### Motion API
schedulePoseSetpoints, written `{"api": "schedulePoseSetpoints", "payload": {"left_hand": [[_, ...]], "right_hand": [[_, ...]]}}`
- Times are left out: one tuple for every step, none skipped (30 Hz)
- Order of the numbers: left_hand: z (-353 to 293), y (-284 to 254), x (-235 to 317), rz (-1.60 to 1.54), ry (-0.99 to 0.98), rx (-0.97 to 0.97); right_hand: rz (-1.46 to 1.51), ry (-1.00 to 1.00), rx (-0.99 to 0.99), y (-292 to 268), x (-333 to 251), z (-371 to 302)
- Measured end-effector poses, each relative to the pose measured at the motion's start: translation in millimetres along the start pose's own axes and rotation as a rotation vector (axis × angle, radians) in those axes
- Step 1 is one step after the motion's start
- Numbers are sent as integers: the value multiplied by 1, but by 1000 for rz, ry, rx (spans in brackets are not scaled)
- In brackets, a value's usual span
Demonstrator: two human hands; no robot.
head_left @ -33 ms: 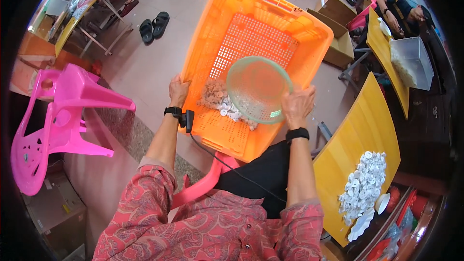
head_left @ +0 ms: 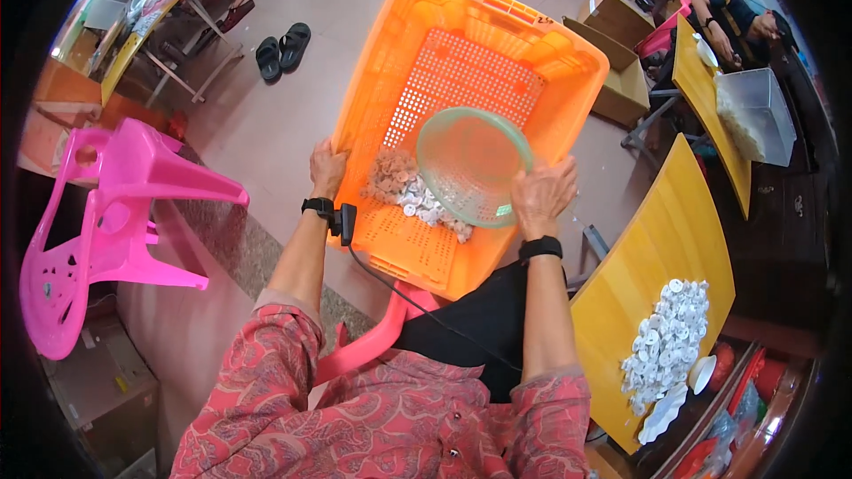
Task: Sorting and inspecting small white plastic components from an orange crate into a green sieve.
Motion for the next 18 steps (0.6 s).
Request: {"api": "schedulePoseSetpoints", "payload": {"left_hand": [[0, -3, 10, 84, 63, 32], [1, -4, 11, 87, 62, 32], [2, -2, 8, 104, 31, 7], [3, -1, 5, 122, -2, -18], [4, 0, 8, 123, -1, -18], [3, 1, 9, 142, 3, -26], [2, 3, 11, 162, 6, -34], [2, 3, 12, 165, 7, -33], [3, 4, 12, 170, 5, -33], [3, 4, 12, 176, 3, -34], [2, 4, 11, 182, 3, -37], [1, 4, 14, 179, 13, -34], [1, 5, 17, 177, 24, -32], [1, 4, 13, 183, 25, -30], [1, 2, 9, 110, 34, -23], [0, 1, 6, 36, 44, -15], [-1, 1, 7, 40, 48, -17], [-4, 0, 6, 9, 46, -15]], "right_hand": [[-1, 1, 3, 0, -7, 0], [21, 54, -146, 13, -12, 0], [43, 106, -296, 27, -17, -3], [46, 106, -298, 30, -26, -4], [-5, 80, -377, 41, -34, -6], [-56, 53, -455, 52, -40, -10], [-56, 54, -457, 62, -42, -15], [-92, 63, -418, 75, -42, -21], [-130, 73, -379, 84, -41, -26], [-128, 75, -379, 95, -38, -33], [-108, 46, -389, 105, -39, -44], [-91, 20, -393, 112, -38, -51], [-91, 25, -392, 121, -35, -57], [-120, 40, -385, 125, -38, -62], [-149, 55, -377, 128, -39, -66], [-142, 57, -378, 131, -41, -72], [-159, 43, -379, 131, -44, -76], [-176, 30, -380, 132, -47, -78]]}}
Point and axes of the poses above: each hand's wrist, its own z-axis towards the middle knuckle, its own y-axis out of the palm, x = y × z, the point moved 10 cm from there along z, towards the middle knuckle, and after that the axes turned 6 degrees about y, right-handed, at the moved point
